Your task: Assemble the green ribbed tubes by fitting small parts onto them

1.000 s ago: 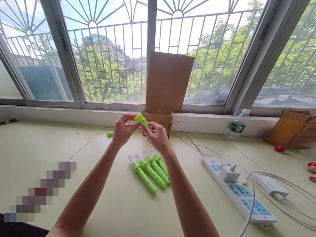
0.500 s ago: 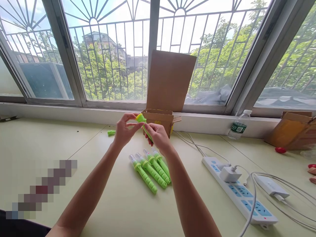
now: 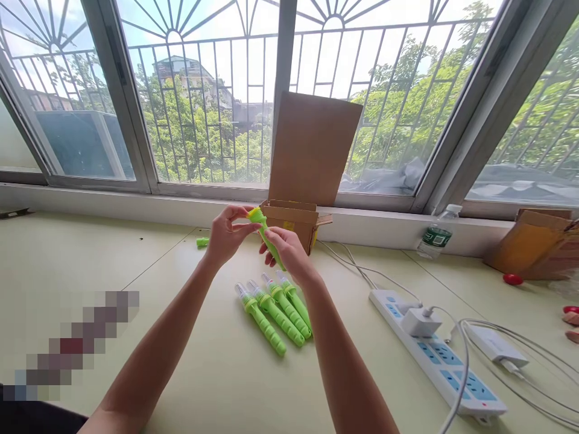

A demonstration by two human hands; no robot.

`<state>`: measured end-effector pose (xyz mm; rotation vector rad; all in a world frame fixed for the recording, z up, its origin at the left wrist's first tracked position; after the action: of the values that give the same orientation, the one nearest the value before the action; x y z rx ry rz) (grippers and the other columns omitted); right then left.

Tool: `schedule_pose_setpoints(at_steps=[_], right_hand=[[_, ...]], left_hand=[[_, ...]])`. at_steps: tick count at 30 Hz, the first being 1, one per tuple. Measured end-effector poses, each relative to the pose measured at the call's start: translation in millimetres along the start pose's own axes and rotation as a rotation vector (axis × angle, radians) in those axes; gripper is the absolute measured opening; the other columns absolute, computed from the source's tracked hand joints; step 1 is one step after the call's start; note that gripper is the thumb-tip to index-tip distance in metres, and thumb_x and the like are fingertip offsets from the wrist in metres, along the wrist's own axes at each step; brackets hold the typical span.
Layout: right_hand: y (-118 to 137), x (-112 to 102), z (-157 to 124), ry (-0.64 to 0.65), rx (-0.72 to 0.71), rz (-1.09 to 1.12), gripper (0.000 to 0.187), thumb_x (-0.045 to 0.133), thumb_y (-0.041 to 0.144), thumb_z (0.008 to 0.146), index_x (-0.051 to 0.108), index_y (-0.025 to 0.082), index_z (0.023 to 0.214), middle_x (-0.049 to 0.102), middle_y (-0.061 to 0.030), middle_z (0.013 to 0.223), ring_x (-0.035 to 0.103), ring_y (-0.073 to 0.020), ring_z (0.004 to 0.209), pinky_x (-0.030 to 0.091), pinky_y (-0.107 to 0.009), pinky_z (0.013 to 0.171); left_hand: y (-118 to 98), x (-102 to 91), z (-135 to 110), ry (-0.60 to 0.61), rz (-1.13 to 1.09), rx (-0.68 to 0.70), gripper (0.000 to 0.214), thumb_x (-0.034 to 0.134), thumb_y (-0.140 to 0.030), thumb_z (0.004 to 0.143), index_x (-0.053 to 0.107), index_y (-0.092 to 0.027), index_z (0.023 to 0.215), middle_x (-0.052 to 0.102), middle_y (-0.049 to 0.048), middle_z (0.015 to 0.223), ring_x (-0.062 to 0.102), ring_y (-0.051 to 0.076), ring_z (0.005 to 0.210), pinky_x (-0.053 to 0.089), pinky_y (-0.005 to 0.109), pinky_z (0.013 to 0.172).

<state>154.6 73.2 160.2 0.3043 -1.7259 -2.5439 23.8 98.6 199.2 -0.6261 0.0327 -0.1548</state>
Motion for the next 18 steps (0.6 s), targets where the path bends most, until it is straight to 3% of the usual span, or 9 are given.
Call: schedule_pose_setpoints(at_steps=[3, 7, 18], right_hand=[[8.6, -3.1, -0.5, -0.081, -0.114, -0.255, 0.023, 0.060, 0.040, 0.082, 0.060, 0.019, 0.092, 0.055, 0.0030, 0.065, 0.049, -0.0108, 0.050, 0.038, -0.023, 0.047], [9.8, -13.9, -1.4, -0.252, -0.168, -0.434, 0.023, 0.061, 0.039, 0.081, 0.054, 0.019, 0.072, 0.045, 0.0051, 0.056, 0.040, -0.0100, 0.050, 0.029, -0.022, 0.046], [-28.9, -6.0, 6.9, -0.087, 0.050, -0.112, 0.034, 0.065, 0.046, 0.079, 0.047, 0.020, 0.067, 0.039, 0.0078, 0.049, 0.029, -0.0060, 0.038, 0.022, -0.020, 0.036]], left_hand=[[-6.0, -3.2, 0.1, -0.029, 0.044, 0.027, 0.033, 0.079, -0.034, 0.069, 0.055, -0.018, 0.086, 0.067, 0.0066, 0.104, 0.068, 0.018, 0.091, 0.061, 0.035, 0.076], [-6.4, 1.6, -2.9, -0.035, 0.086, 0.027, 0.033, 0.078, -0.035, 0.069, 0.056, -0.018, 0.086, 0.067, 0.0059, 0.102, 0.069, 0.017, 0.088, 0.062, 0.034, 0.074], [1.2, 5.9, -7.2, -0.051, 0.243, 0.054, 0.036, 0.077, -0.044, 0.068, 0.057, -0.019, 0.085, 0.067, 0.0035, 0.093, 0.067, 0.015, 0.080, 0.061, 0.029, 0.067]])
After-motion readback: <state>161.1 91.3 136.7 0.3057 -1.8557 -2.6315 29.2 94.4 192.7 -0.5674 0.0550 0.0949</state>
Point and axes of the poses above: each hand's wrist, its own z-axis towards the middle knuckle, its own x-axis out of the palm, y = z × x, the point moved 9 cm from there along z, towards the middle knuckle
